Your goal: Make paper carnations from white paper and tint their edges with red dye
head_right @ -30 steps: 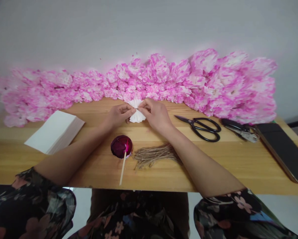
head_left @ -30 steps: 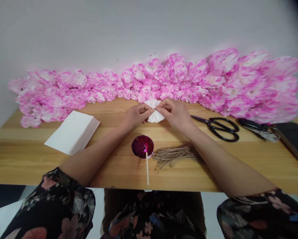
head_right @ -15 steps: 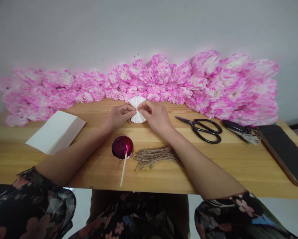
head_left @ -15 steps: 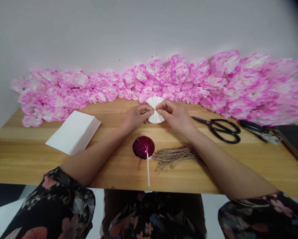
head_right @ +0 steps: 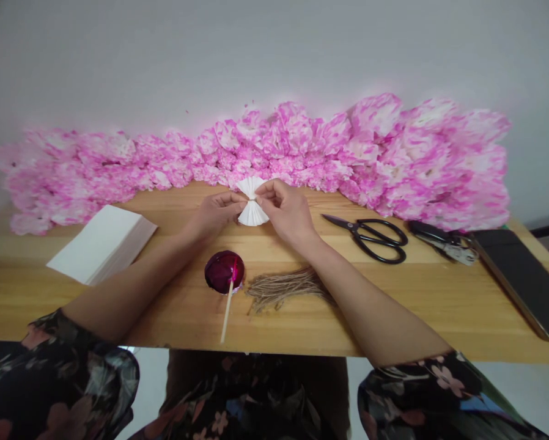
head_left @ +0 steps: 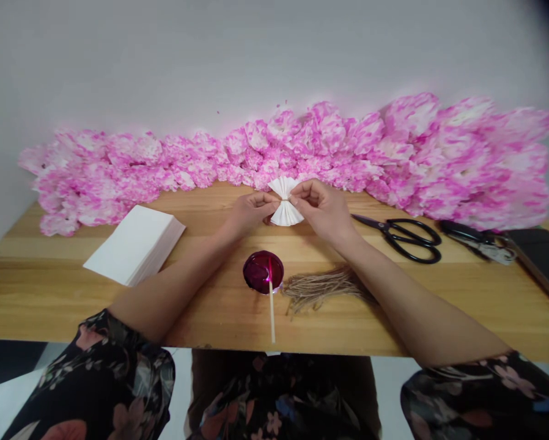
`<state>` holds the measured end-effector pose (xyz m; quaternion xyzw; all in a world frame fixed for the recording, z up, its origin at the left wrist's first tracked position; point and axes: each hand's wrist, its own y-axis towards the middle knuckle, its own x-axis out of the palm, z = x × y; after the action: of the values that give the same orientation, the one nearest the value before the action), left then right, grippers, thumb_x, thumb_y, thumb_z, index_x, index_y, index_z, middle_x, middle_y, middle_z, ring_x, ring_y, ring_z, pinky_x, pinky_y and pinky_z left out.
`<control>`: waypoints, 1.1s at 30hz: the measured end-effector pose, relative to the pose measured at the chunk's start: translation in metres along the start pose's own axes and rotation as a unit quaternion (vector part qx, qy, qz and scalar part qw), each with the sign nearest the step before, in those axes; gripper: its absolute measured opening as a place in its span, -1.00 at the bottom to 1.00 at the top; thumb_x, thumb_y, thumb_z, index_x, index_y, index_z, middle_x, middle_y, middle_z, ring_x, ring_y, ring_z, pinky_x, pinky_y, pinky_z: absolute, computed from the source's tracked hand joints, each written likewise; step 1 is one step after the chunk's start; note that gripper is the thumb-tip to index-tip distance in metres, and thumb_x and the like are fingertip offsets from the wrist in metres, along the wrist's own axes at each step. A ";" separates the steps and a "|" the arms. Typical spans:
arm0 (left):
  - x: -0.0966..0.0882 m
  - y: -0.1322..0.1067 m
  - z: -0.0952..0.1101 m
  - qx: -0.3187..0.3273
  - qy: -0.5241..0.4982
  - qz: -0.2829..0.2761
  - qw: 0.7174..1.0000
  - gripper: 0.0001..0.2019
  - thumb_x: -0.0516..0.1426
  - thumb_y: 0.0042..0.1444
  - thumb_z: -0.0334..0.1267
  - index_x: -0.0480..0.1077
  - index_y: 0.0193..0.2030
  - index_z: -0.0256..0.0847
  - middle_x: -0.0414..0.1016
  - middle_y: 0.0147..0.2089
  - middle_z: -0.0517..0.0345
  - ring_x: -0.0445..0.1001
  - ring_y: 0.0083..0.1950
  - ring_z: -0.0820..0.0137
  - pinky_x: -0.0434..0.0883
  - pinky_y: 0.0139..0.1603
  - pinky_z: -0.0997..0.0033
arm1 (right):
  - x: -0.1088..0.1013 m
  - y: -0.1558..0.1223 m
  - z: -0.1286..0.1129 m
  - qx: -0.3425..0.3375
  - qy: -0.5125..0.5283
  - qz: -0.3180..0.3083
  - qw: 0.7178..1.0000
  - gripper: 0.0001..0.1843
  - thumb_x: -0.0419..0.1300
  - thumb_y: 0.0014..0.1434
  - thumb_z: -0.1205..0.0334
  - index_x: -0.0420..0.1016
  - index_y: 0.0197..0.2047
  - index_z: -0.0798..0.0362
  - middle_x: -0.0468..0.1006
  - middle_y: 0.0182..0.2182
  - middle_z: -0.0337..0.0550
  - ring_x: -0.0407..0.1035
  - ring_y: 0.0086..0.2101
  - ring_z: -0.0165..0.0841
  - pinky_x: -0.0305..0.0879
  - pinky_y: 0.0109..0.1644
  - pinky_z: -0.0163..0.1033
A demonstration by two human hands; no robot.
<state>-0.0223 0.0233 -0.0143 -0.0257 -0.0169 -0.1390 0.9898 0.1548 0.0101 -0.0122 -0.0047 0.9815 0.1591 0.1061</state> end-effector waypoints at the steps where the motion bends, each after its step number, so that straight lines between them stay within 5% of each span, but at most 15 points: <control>1: 0.000 0.000 0.000 0.002 -0.006 0.006 1.000 -0.84 0.30 0.00 -0.24 0.48 -0.43 -0.29 0.44 -0.49 0.23 0.32 -0.49 0.59 0.31 -0.41 0.54 | 0.000 0.000 0.000 -0.001 0.001 0.003 1.000 -0.90 0.27 0.09 0.25 0.46 -0.29 0.01 0.55 -0.38 -0.22 0.45 -0.33 -0.34 0.38 -0.20 -0.16; 13: -0.002 0.003 -0.002 0.064 0.022 0.001 0.998 -0.81 0.31 -0.05 -0.19 0.48 -0.41 -0.28 0.50 -0.45 0.23 0.36 -0.45 0.57 0.34 -0.35 0.52 | -0.004 0.003 0.007 0.048 0.029 -0.034 0.998 -0.87 0.26 0.09 0.20 0.49 -0.26 0.03 0.54 -0.40 -0.23 0.39 -0.38 -0.37 0.31 -0.26 -0.22; 22: -0.001 0.003 -0.002 0.087 0.057 -0.037 0.994 -0.87 0.26 0.04 -0.27 0.47 -0.38 -0.30 0.51 -0.42 0.19 0.43 -0.40 0.54 0.38 -0.32 0.53 | -0.005 0.000 -0.001 0.132 0.064 -0.072 0.987 -0.62 0.25 0.12 -0.13 0.53 -0.33 0.05 0.52 -0.42 -0.24 0.33 -0.38 -0.37 0.21 -0.29 -0.25; 33: -0.004 0.003 0.000 0.078 0.092 -0.061 0.991 -0.89 0.22 0.10 -0.29 0.44 -0.37 -0.29 0.45 -0.48 0.23 0.38 -0.47 0.59 0.35 -0.40 0.57 | -0.004 0.001 0.000 0.158 0.098 -0.085 0.979 -0.66 0.36 0.02 -0.03 0.48 -0.29 0.06 0.53 -0.39 -0.19 0.35 -0.42 -0.38 0.28 -0.30 -0.21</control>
<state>-0.0253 0.0274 -0.0147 0.0659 0.0619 -0.1992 0.9758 0.1592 0.0111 -0.0111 -0.0873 0.9959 -0.0085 0.0215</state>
